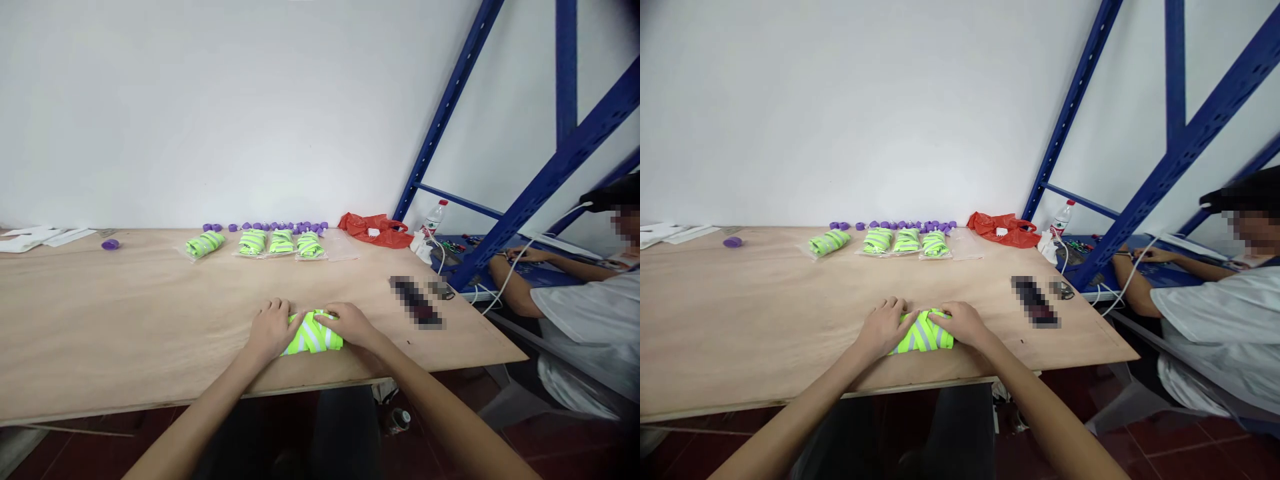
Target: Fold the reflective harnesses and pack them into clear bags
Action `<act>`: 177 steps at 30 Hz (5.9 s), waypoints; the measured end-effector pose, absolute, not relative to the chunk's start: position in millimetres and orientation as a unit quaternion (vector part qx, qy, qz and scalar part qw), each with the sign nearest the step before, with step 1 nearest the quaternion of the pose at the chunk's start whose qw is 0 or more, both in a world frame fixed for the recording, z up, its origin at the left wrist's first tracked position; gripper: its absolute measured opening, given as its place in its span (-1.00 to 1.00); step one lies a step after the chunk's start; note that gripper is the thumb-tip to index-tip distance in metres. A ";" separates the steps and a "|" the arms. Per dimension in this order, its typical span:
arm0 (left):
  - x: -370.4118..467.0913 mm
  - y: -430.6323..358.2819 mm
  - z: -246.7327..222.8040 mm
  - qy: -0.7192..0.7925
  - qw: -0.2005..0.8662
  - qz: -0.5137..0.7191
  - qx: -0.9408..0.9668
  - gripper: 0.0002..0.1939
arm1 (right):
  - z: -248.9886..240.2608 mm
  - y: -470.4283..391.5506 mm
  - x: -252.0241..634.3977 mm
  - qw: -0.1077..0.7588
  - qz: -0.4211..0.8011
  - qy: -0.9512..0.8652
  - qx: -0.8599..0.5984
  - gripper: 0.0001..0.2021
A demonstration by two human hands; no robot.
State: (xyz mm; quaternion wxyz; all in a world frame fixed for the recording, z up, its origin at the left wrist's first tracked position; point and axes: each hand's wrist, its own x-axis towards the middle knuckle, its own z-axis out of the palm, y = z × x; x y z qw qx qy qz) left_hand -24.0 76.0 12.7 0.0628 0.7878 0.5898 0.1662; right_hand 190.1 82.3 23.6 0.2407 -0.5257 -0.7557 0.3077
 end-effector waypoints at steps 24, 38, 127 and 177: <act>15.0 90.3 -1.2 0.438 0.420 0.485 0.630 -0.67 | 2.6 64.2 172.2 0.516 0.608 -0.428 -0.424 -0.49; 45.2 120.4 10.1 0.295 0.489 0.409 0.712 -0.65 | 18.6 64.7 215.4 0.482 0.705 -0.352 -0.383 -0.45; 83.5 73.4 24.9 0.301 0.609 0.593 0.432 -0.31 | -0.3 -4.1 170.4 0.775 0.467 -0.157 -0.395 -0.40; 60.1 19.8 38.3 0.303 0.682 0.545 0.383 -0.47 | 16.1 -0.8 150.5 0.775 0.396 -0.210 -0.446 -0.56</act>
